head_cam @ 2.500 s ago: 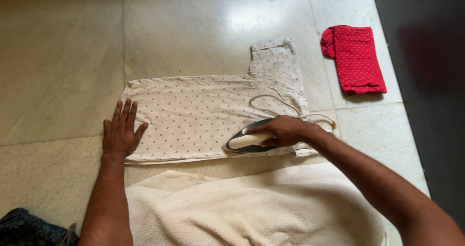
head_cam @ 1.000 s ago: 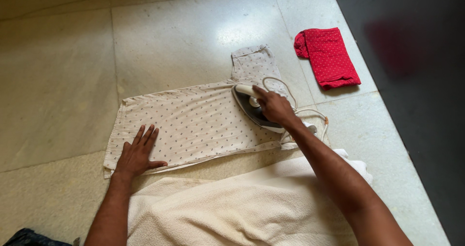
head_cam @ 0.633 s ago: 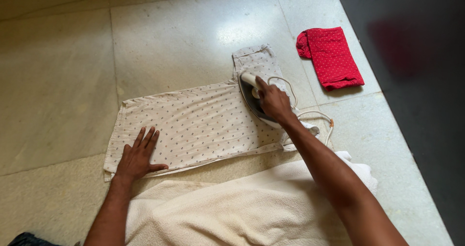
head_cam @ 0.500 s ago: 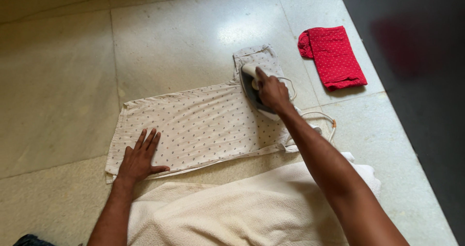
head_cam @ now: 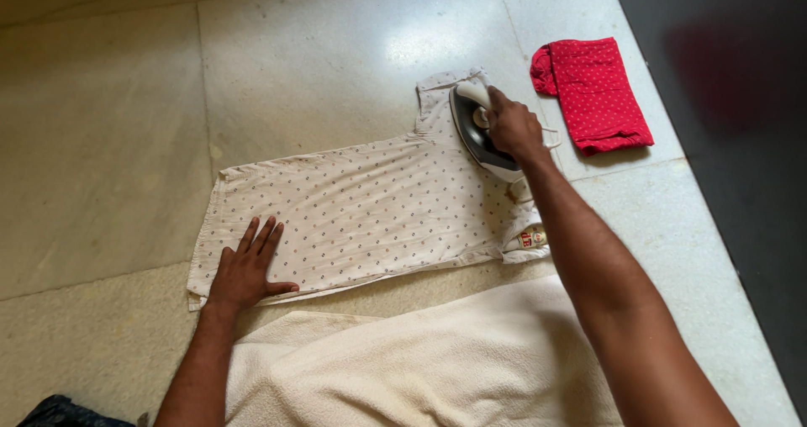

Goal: The person irons a white patterned dress laid out on a towel on the floor, smoothing the fabric and using the iron to remove wrinkles. After finishing the dress, they fold it neatly and place it on a stack of other clothes. Finally, they unfold a pair of green trousers and begin ironing them.

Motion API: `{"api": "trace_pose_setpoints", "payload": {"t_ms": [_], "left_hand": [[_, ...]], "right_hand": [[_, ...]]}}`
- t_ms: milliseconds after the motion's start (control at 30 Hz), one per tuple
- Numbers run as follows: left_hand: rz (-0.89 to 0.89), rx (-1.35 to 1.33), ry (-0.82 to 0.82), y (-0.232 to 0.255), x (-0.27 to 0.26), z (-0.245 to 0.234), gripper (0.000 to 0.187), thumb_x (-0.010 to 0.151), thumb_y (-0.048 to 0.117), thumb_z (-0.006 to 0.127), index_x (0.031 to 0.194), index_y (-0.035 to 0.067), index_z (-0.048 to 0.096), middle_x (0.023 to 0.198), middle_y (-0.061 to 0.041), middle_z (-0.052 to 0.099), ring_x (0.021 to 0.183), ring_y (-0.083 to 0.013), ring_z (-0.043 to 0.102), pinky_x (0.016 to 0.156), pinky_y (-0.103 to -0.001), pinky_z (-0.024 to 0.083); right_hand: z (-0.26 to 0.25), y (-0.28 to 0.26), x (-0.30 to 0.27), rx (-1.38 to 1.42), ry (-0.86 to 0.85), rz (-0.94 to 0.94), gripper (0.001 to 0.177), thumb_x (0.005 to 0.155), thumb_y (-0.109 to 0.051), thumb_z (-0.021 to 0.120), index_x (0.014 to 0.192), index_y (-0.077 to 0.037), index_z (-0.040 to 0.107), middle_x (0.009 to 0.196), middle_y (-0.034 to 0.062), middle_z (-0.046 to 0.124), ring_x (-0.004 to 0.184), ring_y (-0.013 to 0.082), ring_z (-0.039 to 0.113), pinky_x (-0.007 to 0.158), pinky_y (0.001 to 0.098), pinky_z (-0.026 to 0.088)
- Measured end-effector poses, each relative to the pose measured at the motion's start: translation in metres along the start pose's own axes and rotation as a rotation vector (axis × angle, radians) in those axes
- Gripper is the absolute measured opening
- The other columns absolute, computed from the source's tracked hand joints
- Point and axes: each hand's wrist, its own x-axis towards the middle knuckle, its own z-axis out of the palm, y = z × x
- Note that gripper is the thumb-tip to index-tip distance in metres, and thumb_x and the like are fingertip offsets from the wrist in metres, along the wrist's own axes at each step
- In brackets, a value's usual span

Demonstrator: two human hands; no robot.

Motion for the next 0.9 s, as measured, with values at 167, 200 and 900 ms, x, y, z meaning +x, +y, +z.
{"api": "trace_pose_setpoints", "payload": {"t_ms": [167,200,900], "left_hand": [[0.000,-0.031,-0.022,-0.004,0.002,0.006,0.132,0.054,0.085,0.069,0.162,0.026,0.022,0.170,0.005,0.014,0.158,-0.0187,0.009,0.104,-0.056,0.043],[-0.004,-0.042,-0.032,-0.005,0.003,0.007,0.133,0.054,0.084,0.070,0.164,0.026,0.023,0.170,0.005,0.014,0.158,-0.0191,0.009,0.106,-0.058,0.041],[0.270,-0.235,-0.034,0.205,0.162,-0.038,0.077,0.091,0.003,0.044,0.163,0.024,0.025,0.173,0.000,0.015,0.159,-0.0259,0.014,0.114,-0.063,0.036]], "right_hand": [[-0.031,0.040,-0.007,-0.025,-0.128,0.002,0.039,0.104,-0.030,0.063,0.138,-0.010,0.060,0.116,0.0228,0.072,0.103,0.0366,0.070,0.091,0.0515,0.054],[-0.039,0.047,-0.010,-0.041,-0.137,-0.007,0.041,0.103,-0.029,0.063,0.139,-0.011,0.059,0.116,0.0225,0.072,0.103,0.0366,0.070,0.090,0.0513,0.053],[-0.041,0.007,-0.082,-0.222,-0.487,-0.740,0.043,0.084,-0.034,0.080,0.125,-0.029,0.073,0.124,-0.0042,0.074,0.121,0.0195,0.059,0.114,0.0459,0.024]]}}
